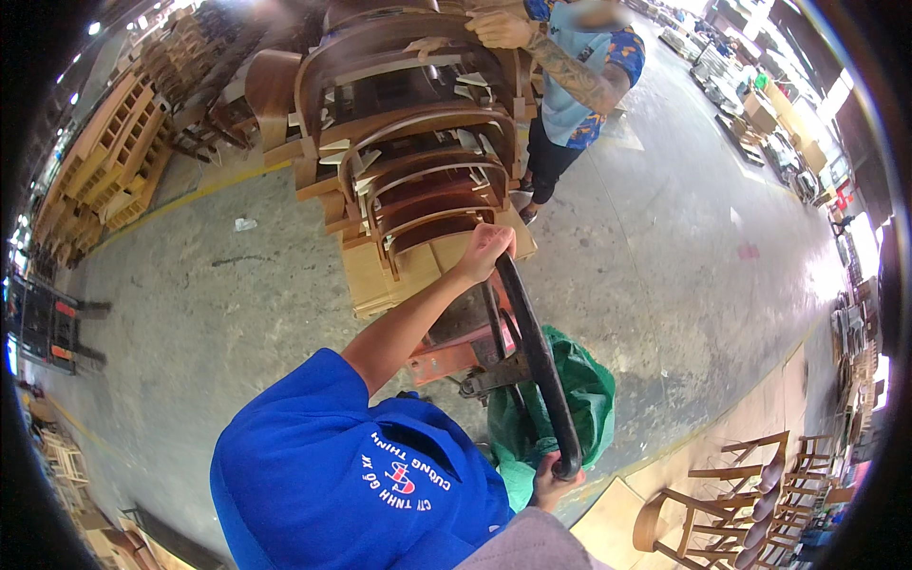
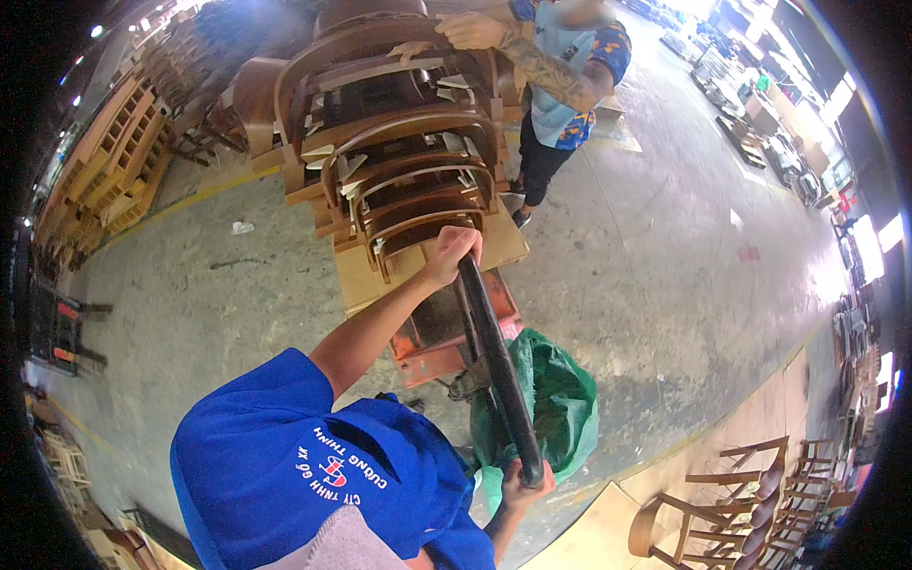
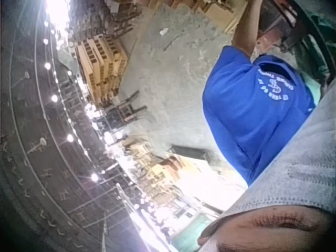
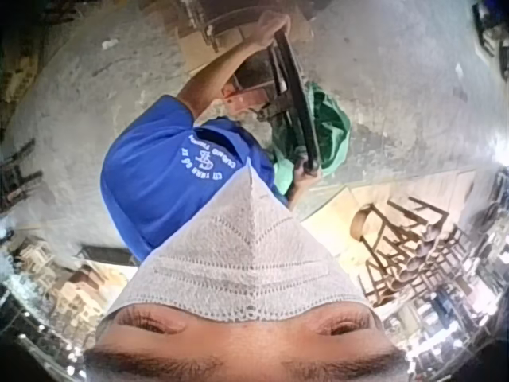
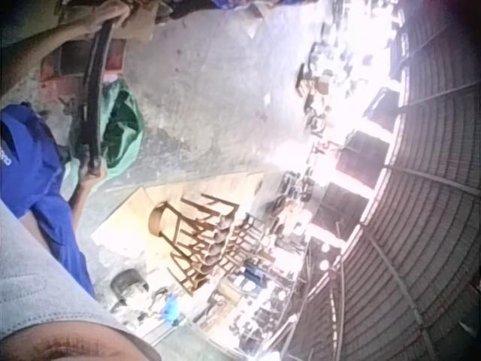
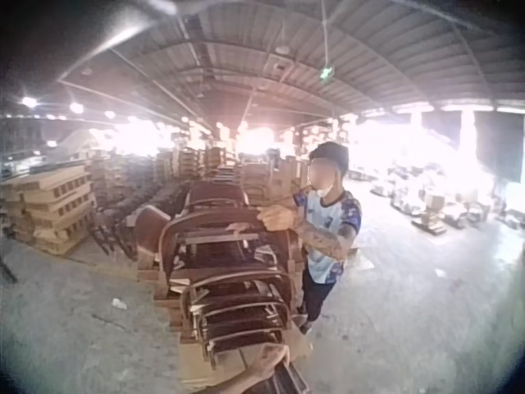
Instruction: The person wraps wooden chairs with protective foam and places them on a pallet. They retrieve foam pieces from a green bag, wrap each chair individually, and stack the wrapped chairs on a pallet using a pallet jack.
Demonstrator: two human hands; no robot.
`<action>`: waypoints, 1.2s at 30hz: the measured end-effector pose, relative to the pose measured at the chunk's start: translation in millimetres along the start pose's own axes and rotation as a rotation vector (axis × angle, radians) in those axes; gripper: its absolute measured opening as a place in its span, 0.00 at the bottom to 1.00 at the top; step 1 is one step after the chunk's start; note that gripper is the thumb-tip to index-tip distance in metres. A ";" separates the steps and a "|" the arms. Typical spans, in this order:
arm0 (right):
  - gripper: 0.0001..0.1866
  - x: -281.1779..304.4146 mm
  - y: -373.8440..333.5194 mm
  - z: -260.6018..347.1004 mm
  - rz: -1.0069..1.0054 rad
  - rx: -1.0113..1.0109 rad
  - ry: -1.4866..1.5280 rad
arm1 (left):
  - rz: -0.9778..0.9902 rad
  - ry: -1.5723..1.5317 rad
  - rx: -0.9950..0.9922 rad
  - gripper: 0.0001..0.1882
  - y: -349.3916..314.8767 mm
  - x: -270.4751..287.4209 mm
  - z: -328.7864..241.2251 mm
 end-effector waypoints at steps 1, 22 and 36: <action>0.22 0.4 0.4 -0.6 -0.012 0.001 -0.005 | 0.009 0.007 0.002 0.32 0.6 -0.1 -0.2; 0.21 -0.9 -5.2 -6.9 -0.082 0.011 0.035 | 0.006 -0.062 0.086 0.25 1.4 0.1 -6.5; 0.22 0.5 -16.9 -11.4 -0.148 -0.051 0.093 | -1.032 -0.557 0.440 0.44 -17.0 433.8 -111.0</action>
Point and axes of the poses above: each hand's wrist, its own y-axis towards the middle knuckle, its own x-axis out of the back of the hand, z = x × y, the point moved 8 cm from there along y, towards the middle knuckle, and after that the axes turned 7 degrees about -y, right-handed, at the moved point
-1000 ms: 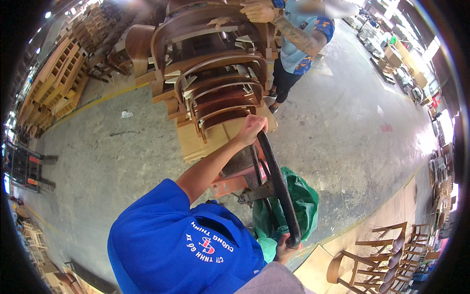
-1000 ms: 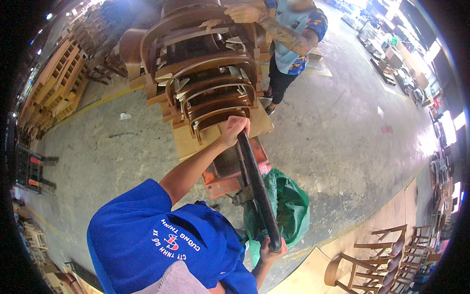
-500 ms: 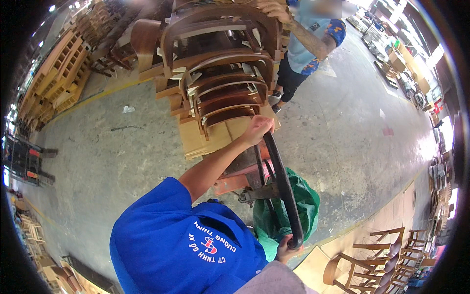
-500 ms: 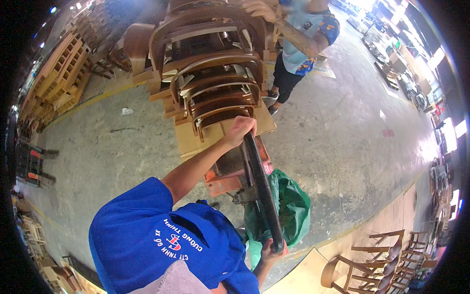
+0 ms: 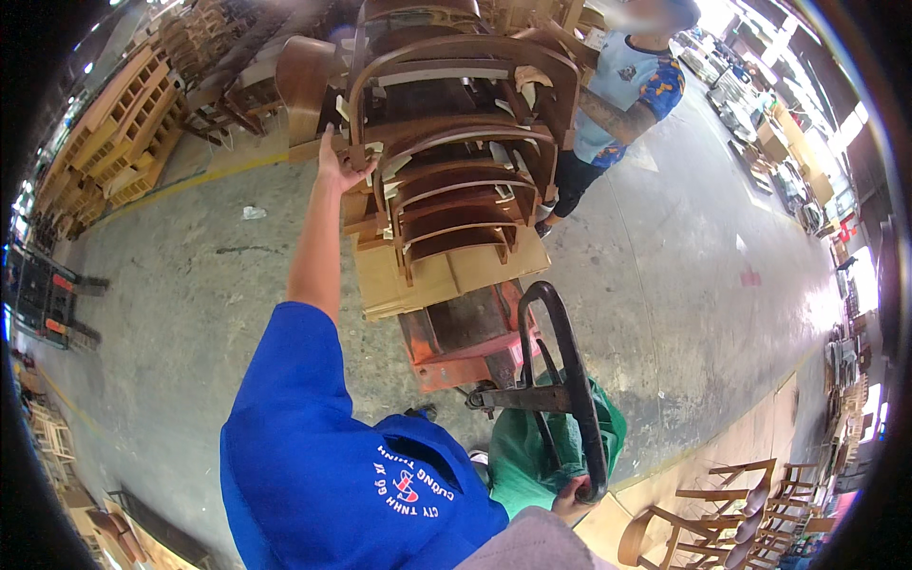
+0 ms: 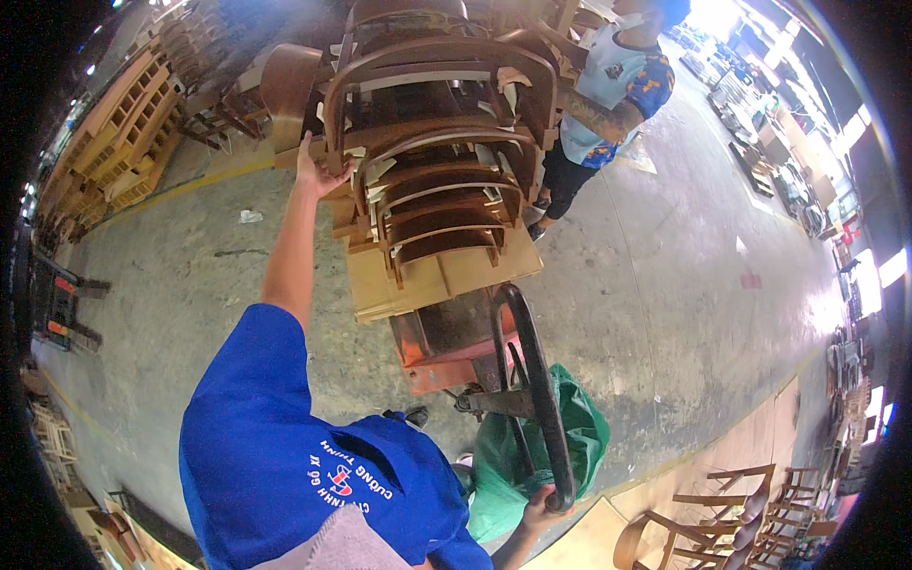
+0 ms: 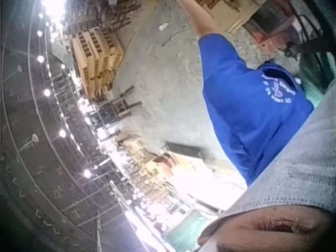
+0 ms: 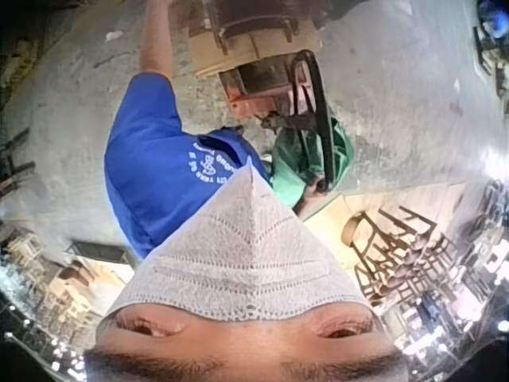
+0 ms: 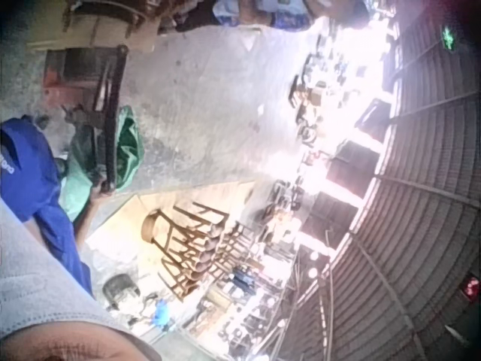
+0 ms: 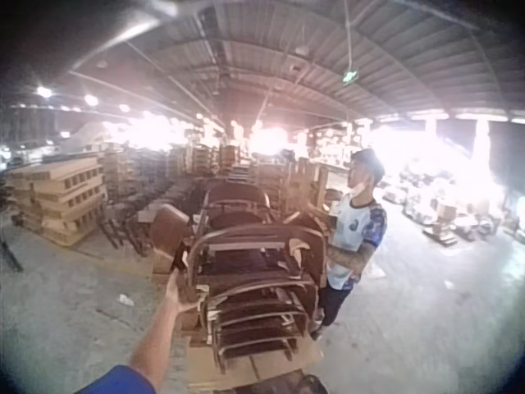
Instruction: The person wraps wooden chairs with protective foam and places them on a pallet. They retrieve foam pieces from a green bag, wrap each chair individually, and stack the wrapped chairs on a pallet using a pallet jack.
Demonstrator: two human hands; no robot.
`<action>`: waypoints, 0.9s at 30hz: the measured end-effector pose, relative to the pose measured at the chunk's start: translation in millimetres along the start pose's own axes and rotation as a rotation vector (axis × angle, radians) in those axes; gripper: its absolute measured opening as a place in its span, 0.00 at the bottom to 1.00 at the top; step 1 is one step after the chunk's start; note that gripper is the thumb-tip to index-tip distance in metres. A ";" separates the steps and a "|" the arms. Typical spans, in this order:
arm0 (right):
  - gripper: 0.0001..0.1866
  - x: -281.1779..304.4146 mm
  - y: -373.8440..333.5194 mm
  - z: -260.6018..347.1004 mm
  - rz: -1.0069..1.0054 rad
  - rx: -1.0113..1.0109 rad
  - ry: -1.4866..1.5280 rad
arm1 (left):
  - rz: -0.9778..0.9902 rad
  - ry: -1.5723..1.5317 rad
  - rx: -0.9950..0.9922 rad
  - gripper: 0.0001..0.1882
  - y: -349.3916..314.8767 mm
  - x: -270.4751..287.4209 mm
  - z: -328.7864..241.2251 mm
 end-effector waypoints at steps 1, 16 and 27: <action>0.21 -3.3 -1.5 -6.1 0.044 -0.041 -0.026 | 0.023 0.052 -0.023 0.44 5.9 -4.5 -7.6; 0.15 -6.1 3.6 5.6 0.089 -0.004 -0.015 | 0.050 0.147 0.073 0.42 75.7 10.7 -8.6; 0.18 0.3 3.6 7.2 -0.023 0.030 -0.114 | 0.253 0.106 0.212 0.40 66.7 -6.9 -0.8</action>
Point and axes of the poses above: each hand's wrist, its own y-axis towards the middle knuckle, its own x-axis out of the back of the hand, z = x × y, the point moved 8 cm from there along y, towards the middle knuckle, and after that the axes turned 7 degrees about -y, right-handed, at the moved point
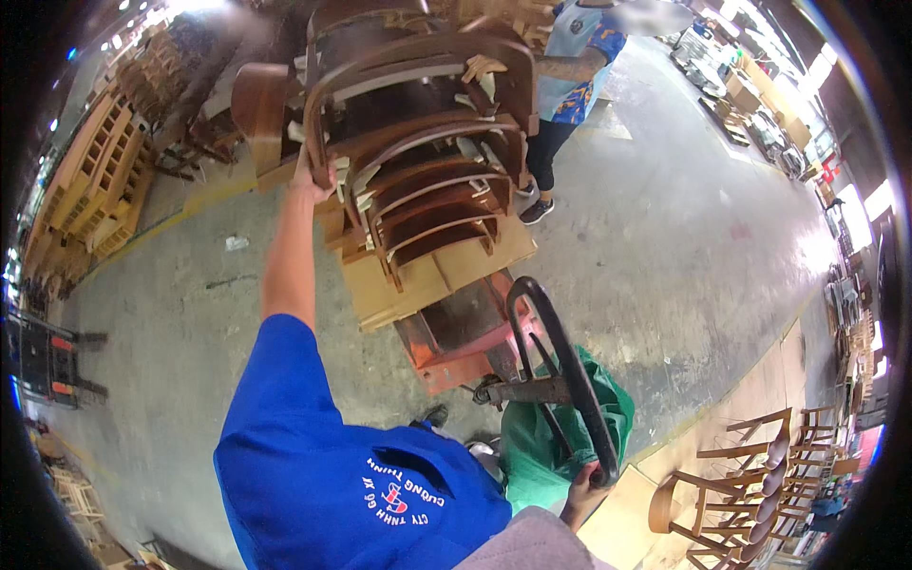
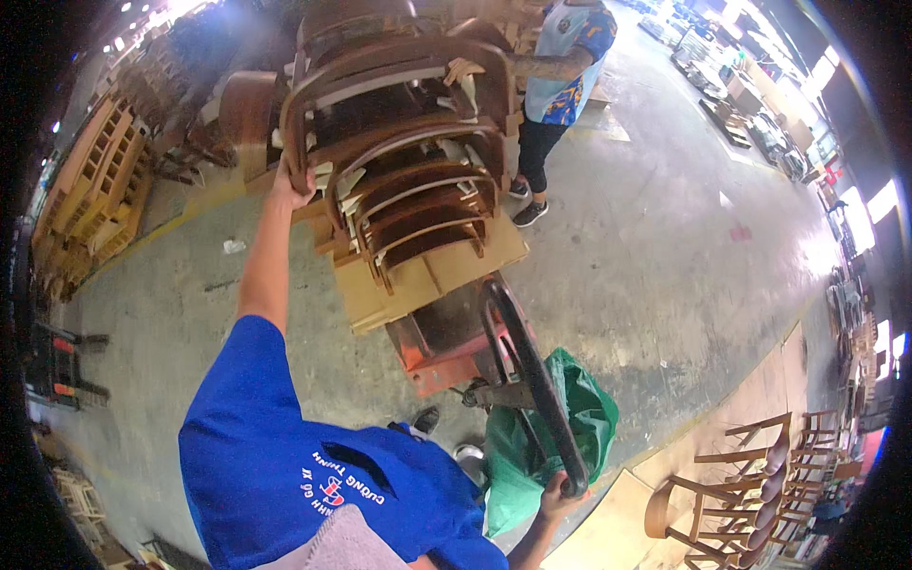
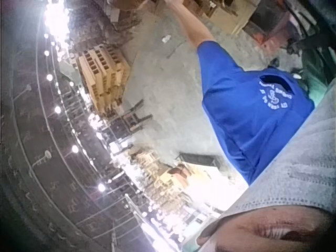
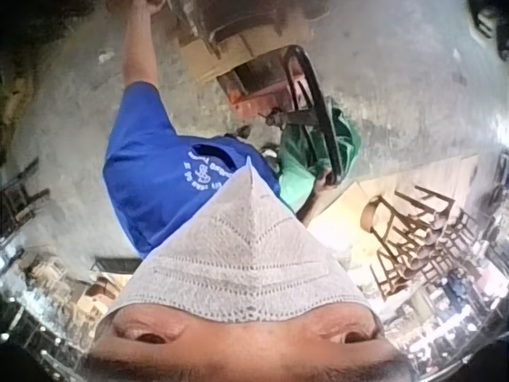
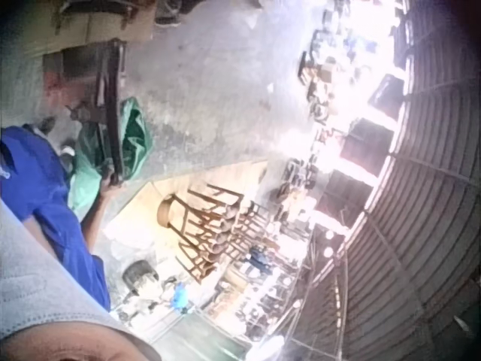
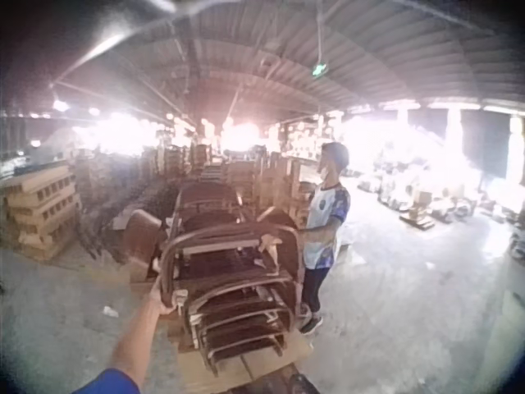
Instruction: The person wraps wooden chairs with protective foam and places them on a pallet. They retrieve foam pieces from a green bag, wrap each chair individually, and stack the wrapped chairs on a pallet using a pallet jack.
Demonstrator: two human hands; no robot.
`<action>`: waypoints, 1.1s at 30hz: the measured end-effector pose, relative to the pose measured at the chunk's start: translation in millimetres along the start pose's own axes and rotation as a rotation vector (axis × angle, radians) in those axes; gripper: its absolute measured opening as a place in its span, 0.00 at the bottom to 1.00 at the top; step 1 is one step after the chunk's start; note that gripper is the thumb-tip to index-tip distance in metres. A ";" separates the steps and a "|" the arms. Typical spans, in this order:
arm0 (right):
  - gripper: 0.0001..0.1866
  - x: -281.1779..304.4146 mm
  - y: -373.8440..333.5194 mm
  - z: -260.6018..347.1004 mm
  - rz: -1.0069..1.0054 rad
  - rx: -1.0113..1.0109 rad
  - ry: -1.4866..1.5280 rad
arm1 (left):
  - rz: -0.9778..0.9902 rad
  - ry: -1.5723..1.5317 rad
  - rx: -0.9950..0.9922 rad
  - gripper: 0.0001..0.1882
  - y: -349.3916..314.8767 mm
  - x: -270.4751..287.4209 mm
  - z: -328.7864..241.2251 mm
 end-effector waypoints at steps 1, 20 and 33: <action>0.18 4.7 -0.5 2.9 -0.041 0.058 -0.028 | 0.020 -0.005 -0.030 0.40 -4.7 0.6 -1.0; 0.19 -63.3 -164.7 -79.5 0.277 -0.342 -0.265 | 0.011 0.171 -0.034 0.40 -32.5 10.6 -22.3; 0.18 -417.8 -301.9 158.4 0.539 -0.349 -0.256 | -0.194 0.504 0.576 0.32 -257.2 375.8 6.2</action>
Point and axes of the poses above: each hand's wrist, its own y-axis towards the middle knuckle, its own x-axis out of the back of the hand, z = x × y, the point moved 8 cm from there along y, towards the middle knuckle, and after that the axes turned 7 degrees about -y, right-handed, at the moved point
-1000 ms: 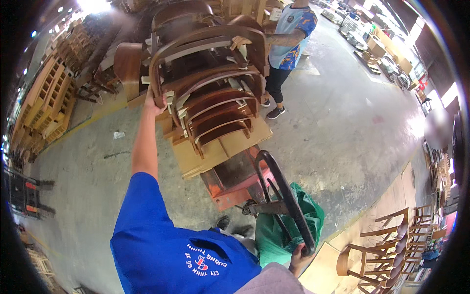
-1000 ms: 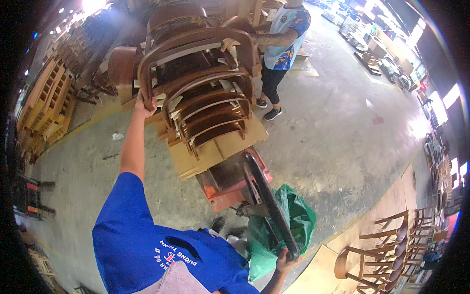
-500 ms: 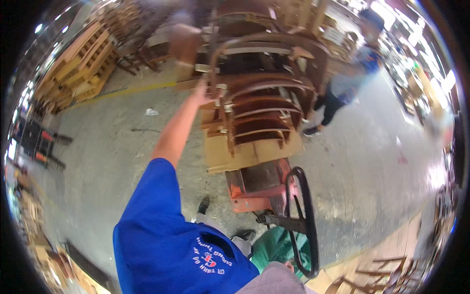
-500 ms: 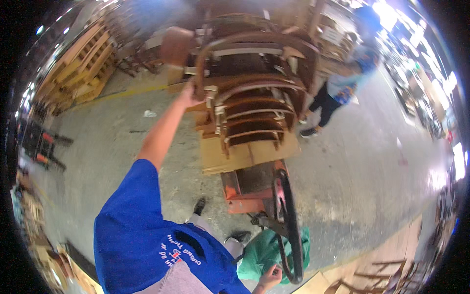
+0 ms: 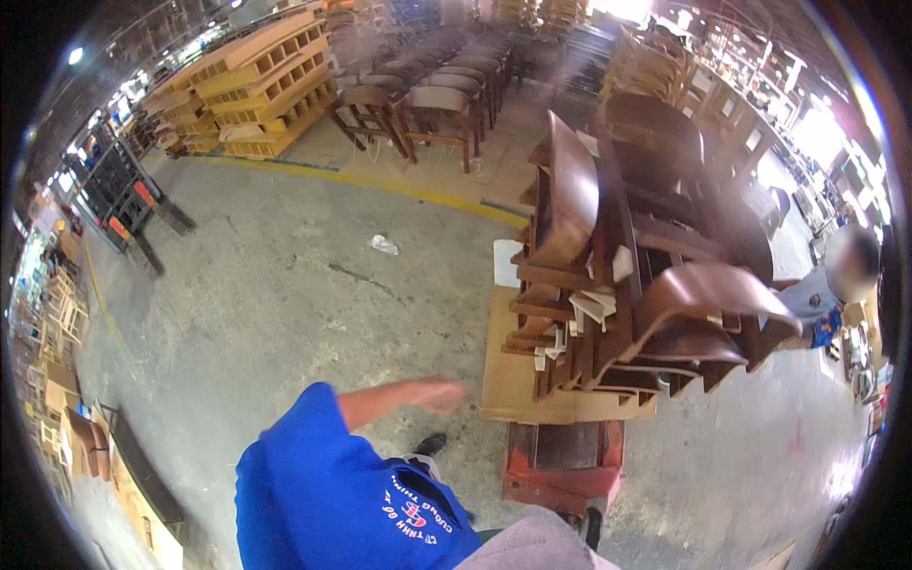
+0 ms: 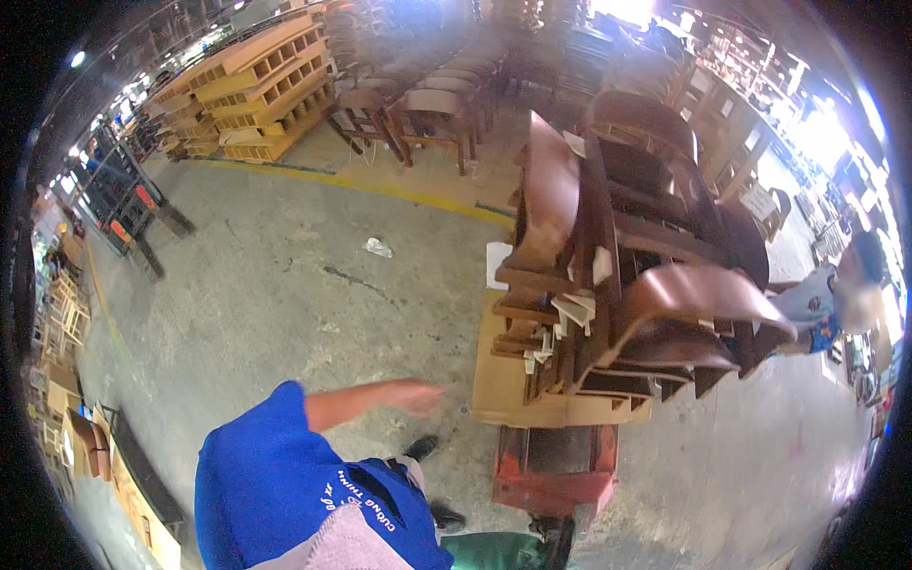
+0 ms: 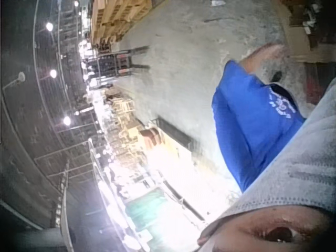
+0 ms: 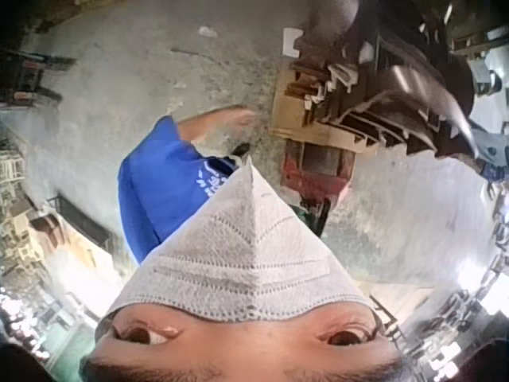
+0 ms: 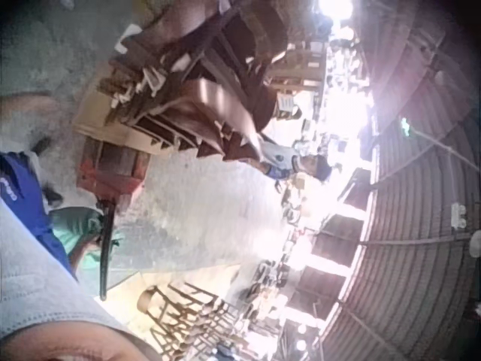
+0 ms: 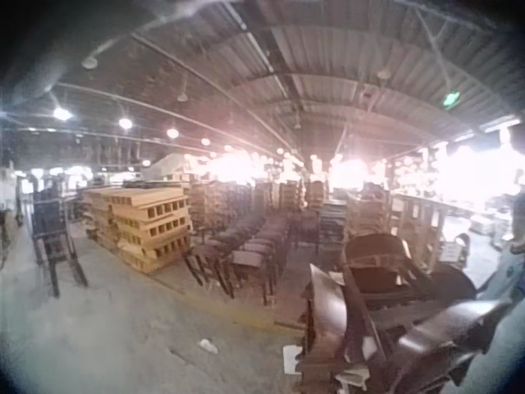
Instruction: The person wraps wooden chairs with protective foam and places them on a pallet. They retrieve foam pieces from a green bag, wrap each chair individually, and stack the wrapped chairs on a pallet using a pallet jack.
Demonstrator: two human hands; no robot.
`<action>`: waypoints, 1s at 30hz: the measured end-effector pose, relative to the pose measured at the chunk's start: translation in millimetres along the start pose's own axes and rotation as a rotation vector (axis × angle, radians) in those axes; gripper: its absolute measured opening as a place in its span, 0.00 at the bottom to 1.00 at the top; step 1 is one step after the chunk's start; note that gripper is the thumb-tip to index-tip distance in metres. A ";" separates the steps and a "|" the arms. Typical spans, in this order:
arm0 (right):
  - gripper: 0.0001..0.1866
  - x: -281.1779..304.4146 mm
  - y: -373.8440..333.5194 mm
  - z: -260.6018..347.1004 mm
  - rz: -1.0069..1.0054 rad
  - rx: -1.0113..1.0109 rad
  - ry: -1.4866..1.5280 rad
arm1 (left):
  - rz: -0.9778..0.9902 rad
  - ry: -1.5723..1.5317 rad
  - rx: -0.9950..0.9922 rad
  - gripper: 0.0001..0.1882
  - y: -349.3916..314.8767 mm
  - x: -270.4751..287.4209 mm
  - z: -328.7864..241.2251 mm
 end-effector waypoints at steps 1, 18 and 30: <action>0.18 -13.5 -6.6 24.3 0.024 0.026 -0.003 | -0.181 0.034 0.064 0.26 -17.2 58.2 31.1; 0.17 -167.8 -47.1 120.0 0.331 0.528 0.139 | -0.825 -0.411 -0.267 0.15 -150.6 318.0 159.9; 0.18 -147.3 106.8 210.7 0.746 0.614 -0.570 | 0.098 0.134 -0.361 0.28 49.6 -65.1 -154.6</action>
Point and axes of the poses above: each hand's wrist, its own y-axis towards the middle knuckle, its own x-axis out of the back of the hand, z = x × y, the point moved 8 cm from there along y, towards the middle knuckle, and after that the axes turned 7 degrees about -y, right-handed, at the moved point
